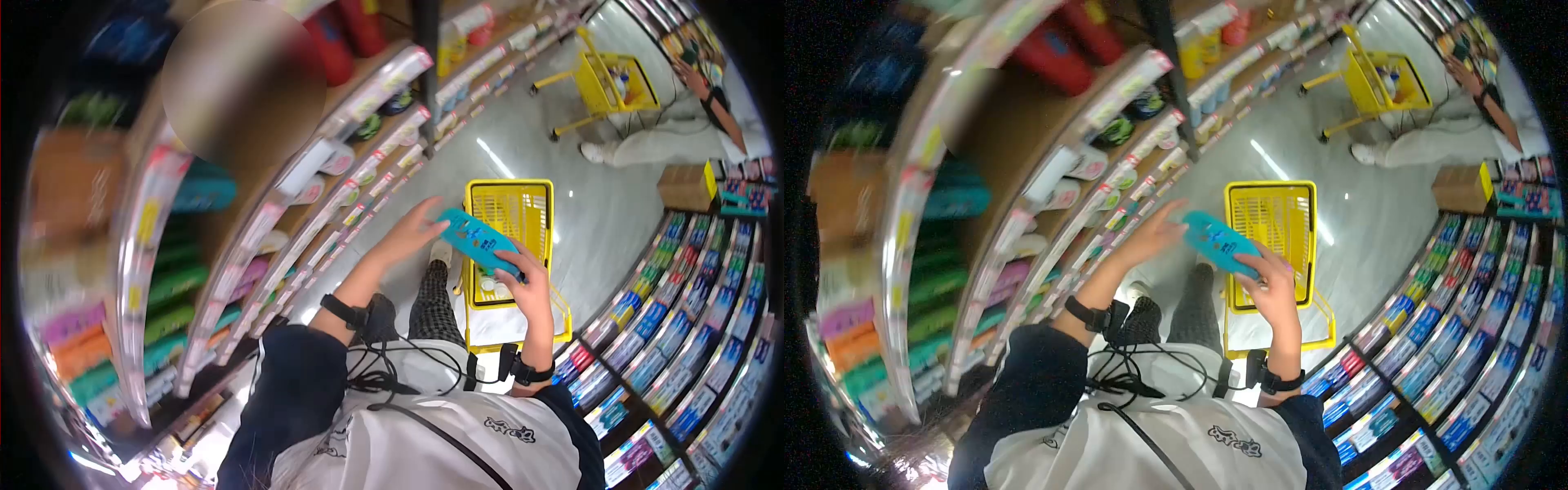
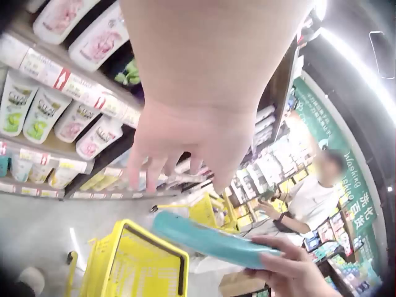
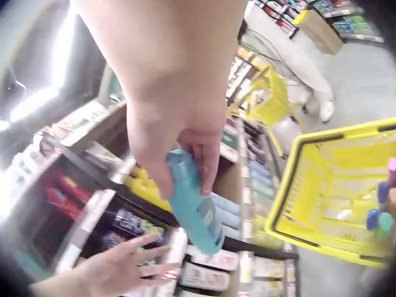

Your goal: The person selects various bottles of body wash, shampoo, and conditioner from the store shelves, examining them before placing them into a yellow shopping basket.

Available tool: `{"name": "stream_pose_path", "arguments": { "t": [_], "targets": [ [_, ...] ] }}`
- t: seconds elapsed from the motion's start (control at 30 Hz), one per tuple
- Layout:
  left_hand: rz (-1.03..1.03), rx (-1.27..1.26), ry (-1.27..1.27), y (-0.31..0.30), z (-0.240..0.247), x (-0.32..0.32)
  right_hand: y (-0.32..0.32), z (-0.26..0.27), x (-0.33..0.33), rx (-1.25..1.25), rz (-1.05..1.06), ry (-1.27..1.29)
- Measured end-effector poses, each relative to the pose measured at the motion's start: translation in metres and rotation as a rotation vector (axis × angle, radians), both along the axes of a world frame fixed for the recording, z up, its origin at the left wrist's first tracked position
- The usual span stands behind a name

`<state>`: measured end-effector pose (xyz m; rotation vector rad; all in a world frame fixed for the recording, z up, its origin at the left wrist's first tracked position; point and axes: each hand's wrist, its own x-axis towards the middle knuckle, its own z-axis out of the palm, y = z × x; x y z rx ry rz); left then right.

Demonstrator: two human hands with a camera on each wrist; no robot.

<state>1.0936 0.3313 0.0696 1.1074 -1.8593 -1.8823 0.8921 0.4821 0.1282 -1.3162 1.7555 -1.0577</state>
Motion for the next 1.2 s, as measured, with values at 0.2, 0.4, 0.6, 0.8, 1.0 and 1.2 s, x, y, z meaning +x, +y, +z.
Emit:
{"name": "stream_pose_path", "arguments": {
  "t": [0.2, 0.4, 0.6, 0.8, 1.0, 1.2],
  "targets": [
    [-0.068, 0.126, 0.309, 0.016, 0.128, 0.107, -0.004, 0.122, 0.073, -0.312, 0.325, -0.179],
    [-0.042, -0.266, 0.167, 0.074, 0.199, 0.239, -0.031, 0.142, 0.197, -0.284, 0.338, -0.585],
    [0.308, -0.552, -0.075, 0.135, 0.186, 0.333, -0.040, 0.137, 0.323, 0.006, 0.336, -0.617],
    [0.539, -0.593, -0.232, 0.166, 0.189, 0.407, -0.038, 0.124, 0.405, 0.074, 0.564, -0.567],
    [0.639, -0.671, -0.105, 0.150, 0.181, 0.410, -0.044, 0.134, 0.415, -0.162, 0.705, -0.515],
    [0.387, -0.781, 0.044, 0.111, 0.204, 0.355, -0.074, 0.133, 0.368, -0.408, 0.479, -0.204]
  ]
}}
